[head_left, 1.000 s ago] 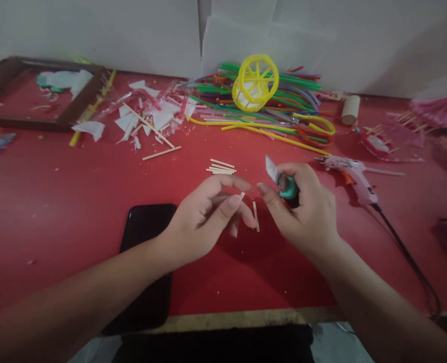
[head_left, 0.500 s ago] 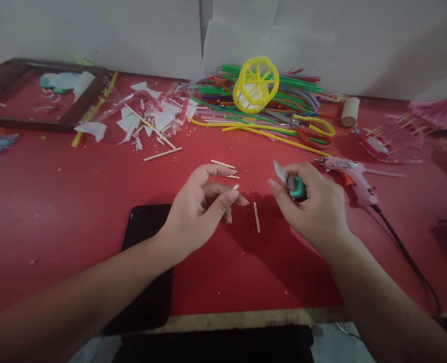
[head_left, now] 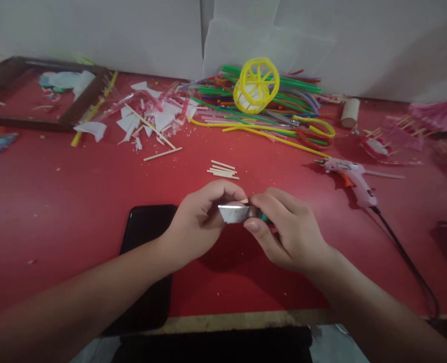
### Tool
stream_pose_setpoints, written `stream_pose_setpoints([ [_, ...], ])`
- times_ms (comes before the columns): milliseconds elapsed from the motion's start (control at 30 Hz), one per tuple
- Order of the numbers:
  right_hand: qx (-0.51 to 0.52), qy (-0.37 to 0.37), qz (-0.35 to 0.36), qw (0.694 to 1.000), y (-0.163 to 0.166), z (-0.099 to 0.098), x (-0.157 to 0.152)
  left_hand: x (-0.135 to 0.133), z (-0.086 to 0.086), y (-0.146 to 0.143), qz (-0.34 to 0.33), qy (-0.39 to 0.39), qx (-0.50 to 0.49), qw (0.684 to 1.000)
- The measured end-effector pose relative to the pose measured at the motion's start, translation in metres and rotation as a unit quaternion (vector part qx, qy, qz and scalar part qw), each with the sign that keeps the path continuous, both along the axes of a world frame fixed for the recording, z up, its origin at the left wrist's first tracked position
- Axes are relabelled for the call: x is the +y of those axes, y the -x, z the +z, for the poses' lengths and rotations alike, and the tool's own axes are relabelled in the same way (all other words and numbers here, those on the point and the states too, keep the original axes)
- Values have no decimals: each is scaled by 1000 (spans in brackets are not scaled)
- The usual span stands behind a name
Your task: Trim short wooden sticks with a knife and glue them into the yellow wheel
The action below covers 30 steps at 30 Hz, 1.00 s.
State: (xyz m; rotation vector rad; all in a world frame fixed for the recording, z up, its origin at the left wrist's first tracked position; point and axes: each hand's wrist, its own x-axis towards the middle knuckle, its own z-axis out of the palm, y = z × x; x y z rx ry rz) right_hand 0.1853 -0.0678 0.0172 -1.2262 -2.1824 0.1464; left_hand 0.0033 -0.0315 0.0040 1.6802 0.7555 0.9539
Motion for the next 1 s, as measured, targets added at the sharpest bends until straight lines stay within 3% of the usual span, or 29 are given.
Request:
stream_pose_setpoints([
  [700,-6,0,-15,1000,-2,1,-1,1,3,-1,10,-46,19,999],
  [1000,-15,7,-16,1000,-2,2,-2,1,5,1,3,-27,31,999],
])
